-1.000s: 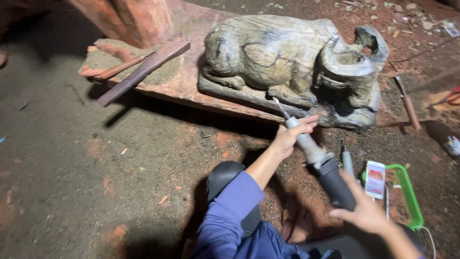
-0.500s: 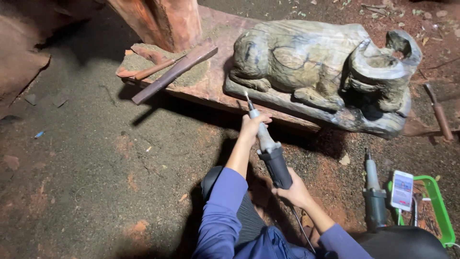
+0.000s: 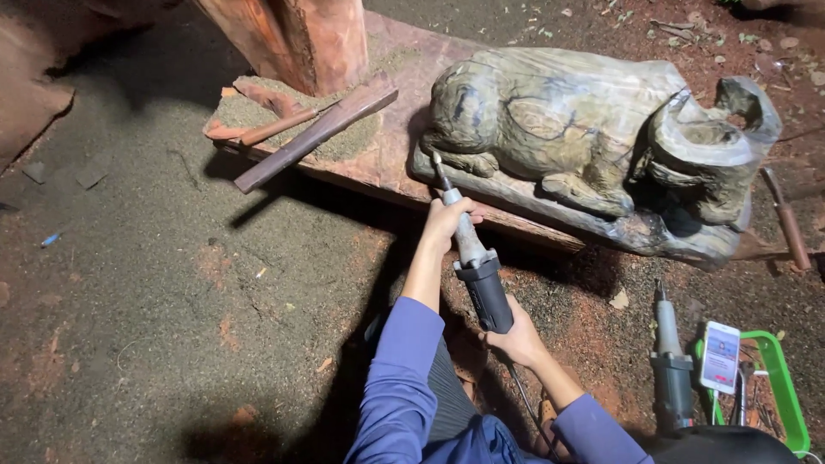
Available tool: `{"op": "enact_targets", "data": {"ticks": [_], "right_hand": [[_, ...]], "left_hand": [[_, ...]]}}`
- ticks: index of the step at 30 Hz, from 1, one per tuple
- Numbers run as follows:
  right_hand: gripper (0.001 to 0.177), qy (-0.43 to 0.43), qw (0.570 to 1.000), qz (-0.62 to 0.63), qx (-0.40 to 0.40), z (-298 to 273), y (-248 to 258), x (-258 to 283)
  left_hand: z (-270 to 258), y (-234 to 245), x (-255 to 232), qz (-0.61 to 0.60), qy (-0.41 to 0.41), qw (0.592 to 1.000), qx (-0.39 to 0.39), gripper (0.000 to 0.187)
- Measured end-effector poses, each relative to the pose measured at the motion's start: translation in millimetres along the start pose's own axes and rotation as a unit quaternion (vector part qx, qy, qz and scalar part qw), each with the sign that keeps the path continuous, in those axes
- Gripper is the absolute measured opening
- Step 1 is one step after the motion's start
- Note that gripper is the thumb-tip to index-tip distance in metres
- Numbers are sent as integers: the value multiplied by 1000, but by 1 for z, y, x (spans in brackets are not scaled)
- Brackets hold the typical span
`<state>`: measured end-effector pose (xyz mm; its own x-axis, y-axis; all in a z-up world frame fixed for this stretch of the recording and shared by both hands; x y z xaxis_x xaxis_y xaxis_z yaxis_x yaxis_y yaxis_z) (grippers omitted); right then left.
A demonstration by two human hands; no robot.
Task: Carving and detailing a wooden buffalo sculpture using an electric rotary tool
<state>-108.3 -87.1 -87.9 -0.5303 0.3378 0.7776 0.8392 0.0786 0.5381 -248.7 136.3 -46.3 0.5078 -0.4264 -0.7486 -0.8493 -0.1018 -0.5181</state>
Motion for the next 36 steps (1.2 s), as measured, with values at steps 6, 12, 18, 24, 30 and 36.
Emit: {"op": "enact_targets", "data": {"ticks": [6, 12, 18, 24, 30, 36], "right_hand": [[83, -14, 999, 39, -24, -2, -8, -12], [86, -6, 1000, 15, -22, 4, 1, -20], [87, 12, 998, 41, -51, -12, -1, -29], [95, -102, 986, -128, -6, -30, 74, 31], [130, 11, 979, -164, 121, -49, 176, 80], [95, -12, 989, -144, 0, -57, 197, 107]], "left_hand": [[-17, -8, -2, 57, -33, 997, 35, 26], [-22, -9, -9, 1, 2, 1000, 22, 31], [-30, -20, 5, 42, -16, 998, 50, 27], [-36, -27, -1, -61, 0, 992, 110, 16], [-18, -38, 8, -259, 47, 931, 254, 41], [-7, -48, 5, -307, 54, 908, 279, 47]]}}
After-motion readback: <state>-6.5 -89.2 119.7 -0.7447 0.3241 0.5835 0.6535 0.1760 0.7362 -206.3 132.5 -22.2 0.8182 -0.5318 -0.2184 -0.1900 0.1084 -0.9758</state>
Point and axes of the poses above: each hand's wrist, its own z-axis towards the middle knuckle, its own y-axis out of the back of the hand, x = y × z, the point moved 2 cm from there along z, towards the middle knuckle, and after that the axes turned 6 degrees about -z, right-handed, at the moved point
